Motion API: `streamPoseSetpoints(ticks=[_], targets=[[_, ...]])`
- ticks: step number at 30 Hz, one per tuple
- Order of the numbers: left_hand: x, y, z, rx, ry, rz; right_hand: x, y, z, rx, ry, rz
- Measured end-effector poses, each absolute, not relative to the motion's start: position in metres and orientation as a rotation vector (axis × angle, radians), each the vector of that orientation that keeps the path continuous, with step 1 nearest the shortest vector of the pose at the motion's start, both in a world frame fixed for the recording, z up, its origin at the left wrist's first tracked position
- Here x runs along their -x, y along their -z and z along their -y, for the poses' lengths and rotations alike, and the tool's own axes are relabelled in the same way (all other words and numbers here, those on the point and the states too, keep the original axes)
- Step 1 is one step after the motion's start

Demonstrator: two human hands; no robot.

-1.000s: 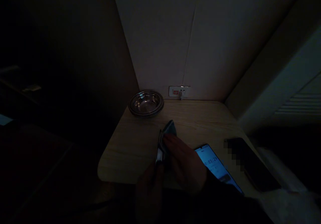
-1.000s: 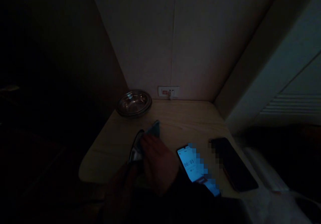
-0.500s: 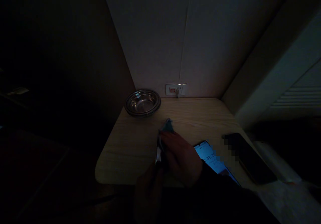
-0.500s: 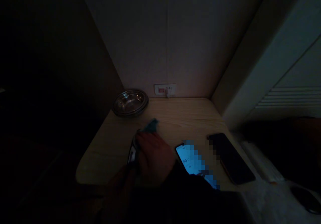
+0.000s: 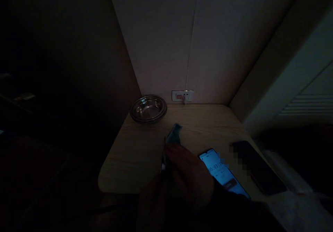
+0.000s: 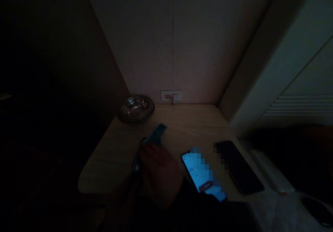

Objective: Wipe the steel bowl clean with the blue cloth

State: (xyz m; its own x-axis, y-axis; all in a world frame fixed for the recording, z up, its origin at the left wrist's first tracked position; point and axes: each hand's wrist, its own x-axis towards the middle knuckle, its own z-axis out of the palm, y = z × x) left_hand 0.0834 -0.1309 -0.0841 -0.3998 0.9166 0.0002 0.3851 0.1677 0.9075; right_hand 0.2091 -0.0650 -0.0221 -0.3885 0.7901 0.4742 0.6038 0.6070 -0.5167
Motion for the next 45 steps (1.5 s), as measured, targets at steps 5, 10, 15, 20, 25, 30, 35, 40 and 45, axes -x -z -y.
streamPoseSetpoints(ticks=[5,10,15,20,25,30,35,40,45], targets=[[-0.086,0.078,0.135,-1.197,-1.199,-1.888,-0.210,0.023,0.076,1.134,-0.374,2.100],[-0.084,0.075,0.133,-1.207,-1.178,-1.851,-0.206,0.025,0.070,1.001,-0.520,2.049],[-0.076,0.078,0.135,-1.125,-1.251,-1.958,-0.209,0.034,0.025,1.185,-0.997,1.650],[-0.070,0.079,0.131,-1.056,-1.286,-1.902,-0.225,0.042,0.025,1.268,-1.028,1.378],[-0.073,0.081,0.134,-1.095,-1.285,-1.970,-0.229,0.039,0.043,1.289,-1.167,1.122],[-0.077,0.078,0.141,-1.279,-1.325,-1.996,-0.226,0.041,0.049,1.266,-1.197,1.076],[-0.075,0.075,0.140,-1.315,-1.326,-2.003,-0.230,0.046,0.057,1.293,-1.209,1.043],[-0.085,0.064,0.133,-1.149,-1.255,-1.991,-0.229,0.046,0.062,1.229,-1.105,1.193],[-0.092,0.044,0.119,-0.999,-1.168,-1.839,-0.223,0.045,0.072,1.185,-0.853,1.487]])
